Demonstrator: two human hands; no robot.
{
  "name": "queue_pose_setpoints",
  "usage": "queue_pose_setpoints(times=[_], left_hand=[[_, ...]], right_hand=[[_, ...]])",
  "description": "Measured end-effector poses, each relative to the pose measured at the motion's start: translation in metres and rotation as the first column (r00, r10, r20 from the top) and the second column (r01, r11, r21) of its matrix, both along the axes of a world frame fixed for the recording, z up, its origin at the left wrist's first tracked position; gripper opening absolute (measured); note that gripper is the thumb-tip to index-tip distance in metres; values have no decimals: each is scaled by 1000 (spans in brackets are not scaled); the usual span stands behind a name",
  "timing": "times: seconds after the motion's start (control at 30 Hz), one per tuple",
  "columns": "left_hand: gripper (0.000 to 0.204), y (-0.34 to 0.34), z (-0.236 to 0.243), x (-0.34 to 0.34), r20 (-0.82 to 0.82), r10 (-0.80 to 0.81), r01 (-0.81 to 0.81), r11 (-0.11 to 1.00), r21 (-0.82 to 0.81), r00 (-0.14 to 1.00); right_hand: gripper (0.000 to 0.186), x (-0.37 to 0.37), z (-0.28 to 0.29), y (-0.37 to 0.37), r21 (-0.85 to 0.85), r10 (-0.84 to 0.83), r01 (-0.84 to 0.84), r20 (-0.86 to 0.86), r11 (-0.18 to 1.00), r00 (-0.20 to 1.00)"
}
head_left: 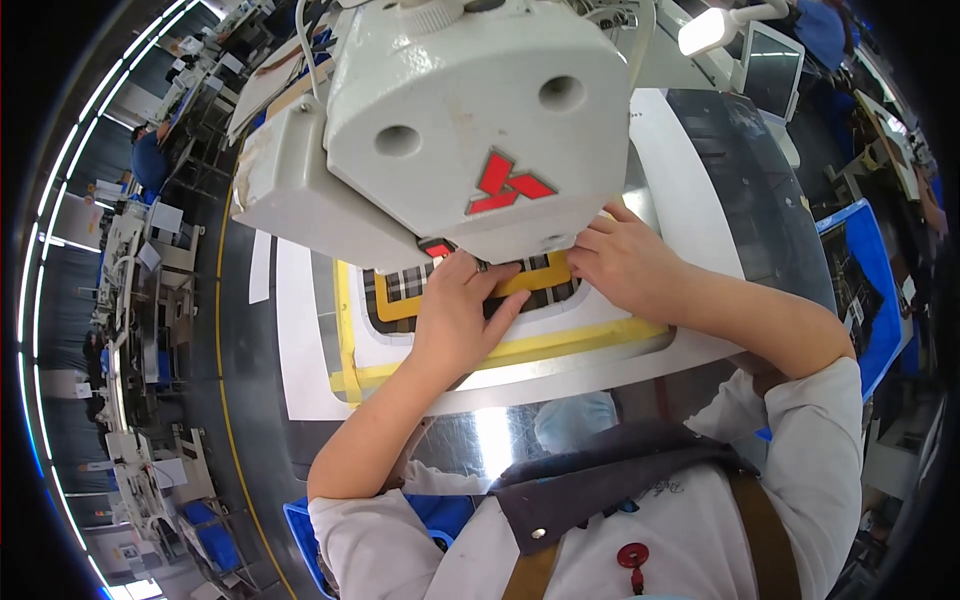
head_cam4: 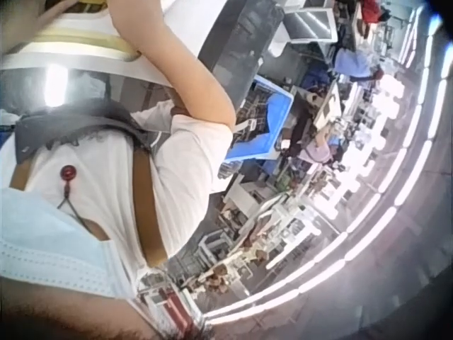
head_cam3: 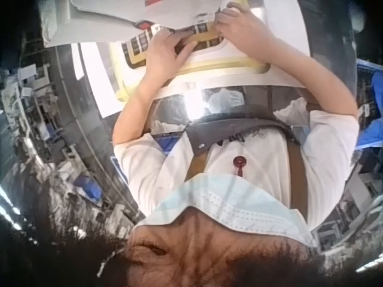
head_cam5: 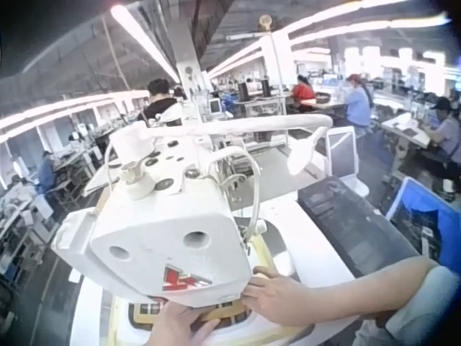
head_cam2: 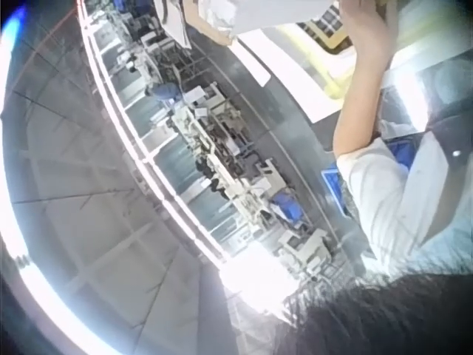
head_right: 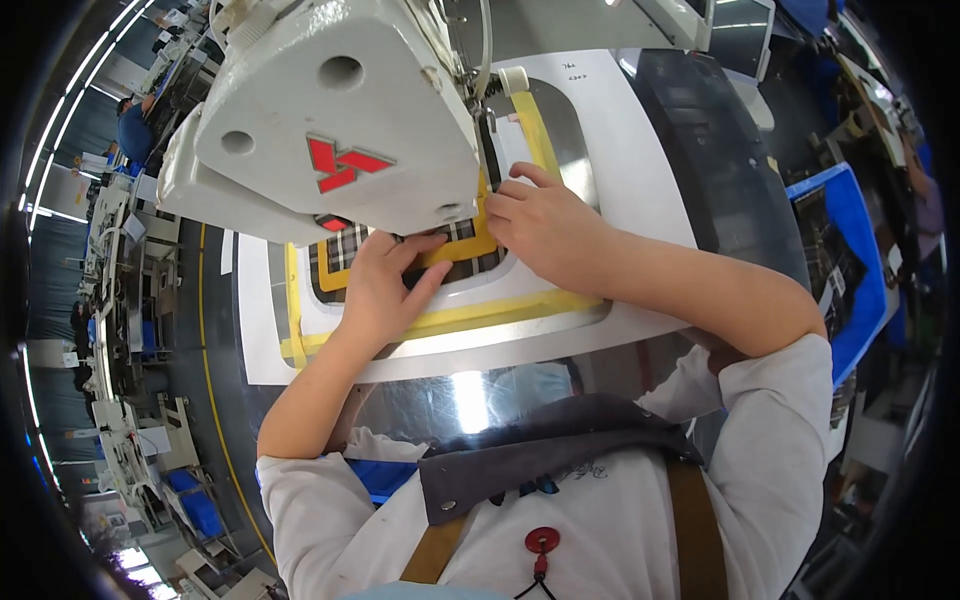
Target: The recorder is operating an automated industrial sewing machine, loading plaid fabric into a template frame, and initiating the machine cycle to stitch brand labels.
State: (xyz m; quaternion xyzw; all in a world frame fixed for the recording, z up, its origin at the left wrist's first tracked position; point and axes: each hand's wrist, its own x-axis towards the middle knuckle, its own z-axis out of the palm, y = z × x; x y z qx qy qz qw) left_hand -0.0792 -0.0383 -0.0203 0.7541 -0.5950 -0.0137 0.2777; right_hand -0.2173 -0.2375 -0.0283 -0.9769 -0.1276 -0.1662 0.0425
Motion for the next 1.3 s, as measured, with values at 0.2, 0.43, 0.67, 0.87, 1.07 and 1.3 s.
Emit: queue_pose_setpoints(times=[0.2, 0.43, 0.67, 0.87, 1.07, 1.3], left_hand=[[36, 16, 10, 0, 127, -57, 45, 994, 99, 990], [33, 50, 36, -3, 80, -82, 70, 987, 145, 993], [30, 59, 60, -5, 24, -215, 210, 969, 128, 976], [26, 57, 73, 4, 15, -336, 332, 936, 112, 942], [25, 43, 68, 1, -1, -386, 385, 920, 74, 923], [35, 24, 69, -22, 53, -502, 503, 864, -10, 863]], right_hand=[[10, 0, -2, 1, 112, -80, 68, 106, 991, 991], [17, -3, 42, 1, 202, -162, 216, -252, 955, 954], [16, -16, 65, 2, 222, -263, 323, -260, 920, 929], [16, -30, 88, 0, 281, -331, 413, -297, 866, 896], [12, -38, 85, -14, 391, -317, 387, -233, 835, 919], [9, -44, 76, -7, 340, -357, 365, -90, 867, 930]])
